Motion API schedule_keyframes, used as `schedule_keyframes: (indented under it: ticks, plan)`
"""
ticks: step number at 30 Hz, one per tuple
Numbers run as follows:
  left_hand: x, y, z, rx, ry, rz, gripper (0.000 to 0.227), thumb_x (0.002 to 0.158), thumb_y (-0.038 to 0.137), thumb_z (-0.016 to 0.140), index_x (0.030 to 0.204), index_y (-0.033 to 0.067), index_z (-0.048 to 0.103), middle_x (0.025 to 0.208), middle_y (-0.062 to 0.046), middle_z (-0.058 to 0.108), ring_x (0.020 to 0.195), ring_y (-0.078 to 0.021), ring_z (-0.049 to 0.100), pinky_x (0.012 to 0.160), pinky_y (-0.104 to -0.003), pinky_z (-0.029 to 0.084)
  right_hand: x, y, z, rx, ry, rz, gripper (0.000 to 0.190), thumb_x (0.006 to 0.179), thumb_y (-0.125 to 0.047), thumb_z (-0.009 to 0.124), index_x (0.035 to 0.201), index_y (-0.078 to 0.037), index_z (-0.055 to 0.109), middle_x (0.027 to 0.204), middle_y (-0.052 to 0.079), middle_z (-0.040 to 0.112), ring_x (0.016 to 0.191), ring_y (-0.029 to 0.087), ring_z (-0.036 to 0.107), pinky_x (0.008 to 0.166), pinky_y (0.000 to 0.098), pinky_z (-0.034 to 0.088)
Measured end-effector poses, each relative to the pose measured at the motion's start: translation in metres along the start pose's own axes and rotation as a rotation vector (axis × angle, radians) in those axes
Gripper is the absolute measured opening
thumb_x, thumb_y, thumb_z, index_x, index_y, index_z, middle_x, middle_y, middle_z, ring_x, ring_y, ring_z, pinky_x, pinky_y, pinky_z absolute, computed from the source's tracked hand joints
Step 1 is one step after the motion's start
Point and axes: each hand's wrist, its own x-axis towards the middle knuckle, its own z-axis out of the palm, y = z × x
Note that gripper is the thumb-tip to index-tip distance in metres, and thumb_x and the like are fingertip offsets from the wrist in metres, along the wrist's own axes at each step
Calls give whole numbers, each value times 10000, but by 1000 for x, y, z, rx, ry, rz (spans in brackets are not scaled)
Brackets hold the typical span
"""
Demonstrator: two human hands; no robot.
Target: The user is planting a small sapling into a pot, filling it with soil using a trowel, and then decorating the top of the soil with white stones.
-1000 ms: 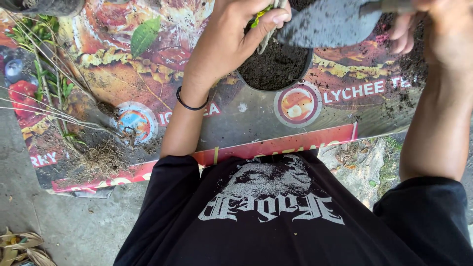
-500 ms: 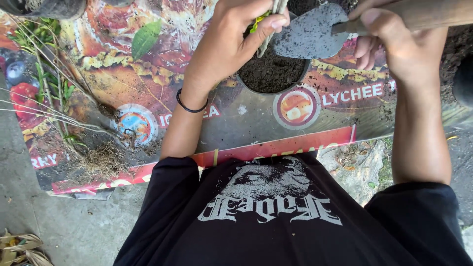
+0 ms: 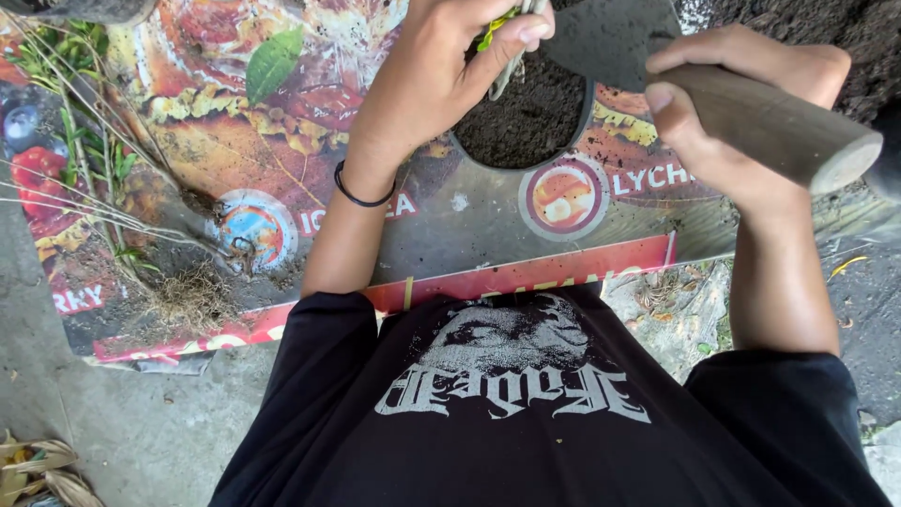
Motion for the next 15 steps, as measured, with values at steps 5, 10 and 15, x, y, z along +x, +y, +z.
schedule_keyframes:
  ticks: [5,10,15]
  plan:
    - [4,-5,1,-60,-19,47,166,1166,172,658,1139,8,646,1016,-98,707,947,-272,716,893,-393,541,-5,0,1,224,130,-119,256,1157,-122,647,1203,123,708,988,178,736,815,196,772,736,277,654]
    - [4,0,0,19,31,109,151,1117,155,617,1113,7,645,1002,-112,695,949,-296,702,863,-407,532,4,-10,3,450,101,183,273,1115,-148,666,1100,125,677,860,173,690,641,174,707,579,272,616]
    - [-5,-10,8,76,44,97,172,1137,199,615,1132,36,668,1085,-116,707,1032,-329,682,915,-424,524,-15,8,-17,700,159,234,292,1171,-183,646,1100,100,621,870,189,676,621,199,683,542,268,570]
